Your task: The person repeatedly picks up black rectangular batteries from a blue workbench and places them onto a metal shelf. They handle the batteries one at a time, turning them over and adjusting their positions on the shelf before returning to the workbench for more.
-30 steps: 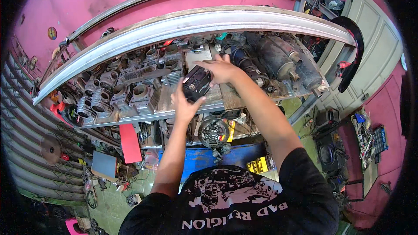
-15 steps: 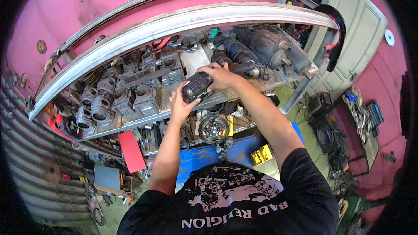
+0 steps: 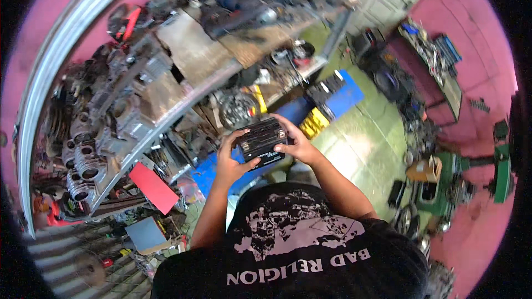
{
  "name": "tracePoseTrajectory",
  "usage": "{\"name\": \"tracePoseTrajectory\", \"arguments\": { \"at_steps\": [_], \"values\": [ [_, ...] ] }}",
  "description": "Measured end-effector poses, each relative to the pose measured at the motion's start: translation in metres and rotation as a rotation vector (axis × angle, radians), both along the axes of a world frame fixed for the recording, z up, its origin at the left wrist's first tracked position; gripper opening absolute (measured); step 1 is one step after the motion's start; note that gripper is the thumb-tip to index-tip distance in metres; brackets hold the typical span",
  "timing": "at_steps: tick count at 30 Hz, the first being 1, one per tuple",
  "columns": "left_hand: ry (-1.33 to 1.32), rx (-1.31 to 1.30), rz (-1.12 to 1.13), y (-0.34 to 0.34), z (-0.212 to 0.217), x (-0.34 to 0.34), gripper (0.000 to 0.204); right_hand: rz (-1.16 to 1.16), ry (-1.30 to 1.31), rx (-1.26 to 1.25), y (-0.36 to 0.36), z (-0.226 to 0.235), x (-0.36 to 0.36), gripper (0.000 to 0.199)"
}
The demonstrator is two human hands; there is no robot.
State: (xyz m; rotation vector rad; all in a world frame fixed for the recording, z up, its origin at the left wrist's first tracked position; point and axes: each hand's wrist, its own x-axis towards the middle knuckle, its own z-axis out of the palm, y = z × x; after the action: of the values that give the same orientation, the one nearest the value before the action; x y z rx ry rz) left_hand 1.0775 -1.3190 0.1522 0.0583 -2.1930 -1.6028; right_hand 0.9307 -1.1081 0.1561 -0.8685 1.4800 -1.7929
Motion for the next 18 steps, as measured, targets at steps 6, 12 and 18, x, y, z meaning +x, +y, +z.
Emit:
{"name": "tracePoseTrajectory", "arguments": {
  "at_steps": [6, 12, 18],
  "values": [
    [-0.213, 0.096, -0.172, 0.074, -0.047, 0.006, 0.080, -0.180, -0.061, 0.151, 0.102, -0.046, 0.045, 0.075],
    [-0.231, 0.121, -0.320, 0.166, -0.044, -0.022, 0.079, -0.360, -0.201, -0.005, 0.204, -0.075, 0.058, 0.048],
    [-0.268, 0.093, -0.419, 0.279, -0.055, -0.062, 0.080, -0.532, -0.177, -0.012, 0.329, -0.054, 0.052, 0.041]
  ]
}}
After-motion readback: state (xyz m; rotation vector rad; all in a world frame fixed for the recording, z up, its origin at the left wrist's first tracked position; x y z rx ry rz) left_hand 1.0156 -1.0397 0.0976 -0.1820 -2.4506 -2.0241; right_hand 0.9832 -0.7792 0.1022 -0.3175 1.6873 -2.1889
